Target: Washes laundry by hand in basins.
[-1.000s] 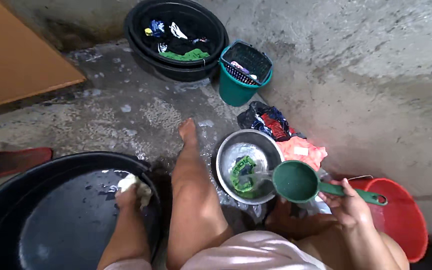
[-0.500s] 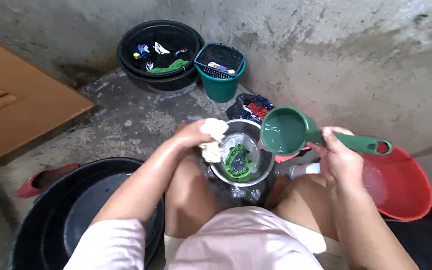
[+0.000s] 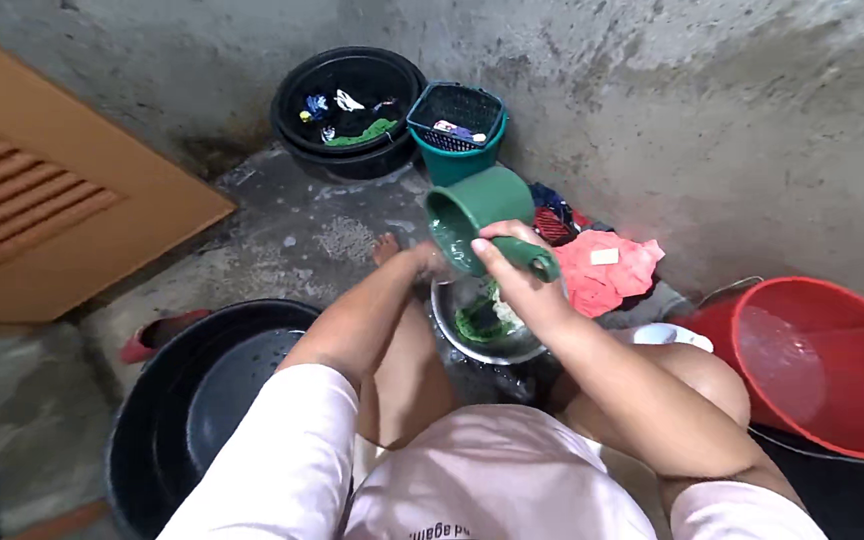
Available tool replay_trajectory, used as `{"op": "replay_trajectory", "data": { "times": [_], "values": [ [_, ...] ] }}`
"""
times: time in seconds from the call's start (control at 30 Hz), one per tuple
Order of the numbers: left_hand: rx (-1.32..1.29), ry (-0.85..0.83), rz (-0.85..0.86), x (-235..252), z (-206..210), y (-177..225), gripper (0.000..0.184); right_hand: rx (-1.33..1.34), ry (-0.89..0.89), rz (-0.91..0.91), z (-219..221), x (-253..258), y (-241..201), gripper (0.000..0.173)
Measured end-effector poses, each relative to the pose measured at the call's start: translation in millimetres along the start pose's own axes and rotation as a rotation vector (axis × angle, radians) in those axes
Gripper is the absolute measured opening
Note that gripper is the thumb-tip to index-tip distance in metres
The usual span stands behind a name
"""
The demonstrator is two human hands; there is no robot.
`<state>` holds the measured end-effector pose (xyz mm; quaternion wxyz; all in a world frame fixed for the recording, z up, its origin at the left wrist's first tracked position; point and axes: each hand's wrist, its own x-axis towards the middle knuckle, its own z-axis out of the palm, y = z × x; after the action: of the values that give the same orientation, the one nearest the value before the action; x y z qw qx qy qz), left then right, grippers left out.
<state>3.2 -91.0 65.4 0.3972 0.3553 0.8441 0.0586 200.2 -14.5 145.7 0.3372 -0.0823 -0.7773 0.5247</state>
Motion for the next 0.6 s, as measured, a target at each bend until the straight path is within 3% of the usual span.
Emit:
{"op": "replay_trajectory", "data": {
  "times": [0.07,0.17,0.23,0.33,0.4,0.47,0.53,0.6],
  "values": [
    [0.138,0.046,-0.101,7.3,-6.2,-36.8,0.044,-0.060,-0.118,-0.144,22.9,8.4,3.1,0.019],
    [-0.106,0.157,-0.079,-0.8,-7.9,-78.2,0.059,-0.212,-0.251,-0.359,49.8,21.1,9.2,0.015],
    [-0.349,0.165,-0.062,-7.7,6.0,-95.7,0.053,-0.371,-0.346,-0.453,50.7,26.8,13.3,0.016],
    [-0.534,0.023,-0.004,-4.5,39.5,-140.4,0.041,-0.659,-0.475,-0.465,14.5,30.6,16.5,0.016],
    [-0.675,0.083,0.046,-1.5,60.1,-173.8,0.039,-0.802,-0.496,-0.373,-33.5,24.4,16.0,0.017],
    [-1.010,0.228,0.035,-4.9,89.3,-197.9,0.044,-0.916,-0.390,-0.231,-93.8,7.4,11.4,0.019],
    [-1.404,0.341,-0.030,-21.2,112.6,-194.2,0.046,-1.087,-0.236,0.109,-157.4,-15.6,-1.0,0.023],
    [-1.590,0.326,-0.239,-65.5,99.9,-154.7,0.047,-1.190,-0.045,0.519,-222.9,-41.9,2.1,0.028]
  ]
}}
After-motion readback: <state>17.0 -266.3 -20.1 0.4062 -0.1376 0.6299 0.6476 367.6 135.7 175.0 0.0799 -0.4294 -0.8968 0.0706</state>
